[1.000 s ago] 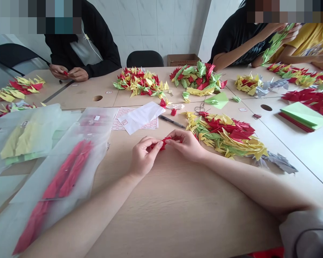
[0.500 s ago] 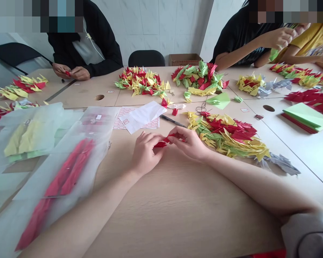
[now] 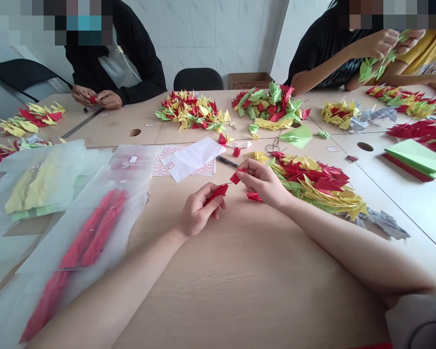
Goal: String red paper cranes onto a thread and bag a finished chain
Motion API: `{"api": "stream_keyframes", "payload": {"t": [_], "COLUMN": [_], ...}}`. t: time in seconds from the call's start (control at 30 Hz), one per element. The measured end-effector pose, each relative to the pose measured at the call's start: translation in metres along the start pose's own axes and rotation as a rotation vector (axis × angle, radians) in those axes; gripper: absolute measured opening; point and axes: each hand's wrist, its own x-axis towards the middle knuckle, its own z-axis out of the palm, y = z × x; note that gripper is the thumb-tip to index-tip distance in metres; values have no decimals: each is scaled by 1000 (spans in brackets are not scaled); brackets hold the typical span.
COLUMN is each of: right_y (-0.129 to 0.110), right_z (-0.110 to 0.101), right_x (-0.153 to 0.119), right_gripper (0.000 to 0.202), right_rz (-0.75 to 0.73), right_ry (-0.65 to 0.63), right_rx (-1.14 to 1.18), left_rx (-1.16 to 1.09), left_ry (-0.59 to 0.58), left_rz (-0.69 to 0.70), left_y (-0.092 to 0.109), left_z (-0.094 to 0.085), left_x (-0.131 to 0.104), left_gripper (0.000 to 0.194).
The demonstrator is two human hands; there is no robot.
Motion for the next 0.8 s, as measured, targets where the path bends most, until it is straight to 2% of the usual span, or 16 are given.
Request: {"api": "stream_keyframes", "payload": {"t": [0.2,0.6,0.8], "right_y": [-5,-3,0], "right_z": [-2,0,0], "right_x": [-1,-2,-1], "right_gripper": [29,32,35], "right_rz": [45,85,82], "right_ry": [34,46,41], "right_rx": [-124,-51,-61], "left_rx": [-25,116,128], "left_ry": [-37,8,-6], "left_rz": [-44,-15,-7], "left_y": [-1,1,1], "left_z": [0,5,5], "left_x": [-1,-1,-1], "left_gripper": [20,27,28]}}
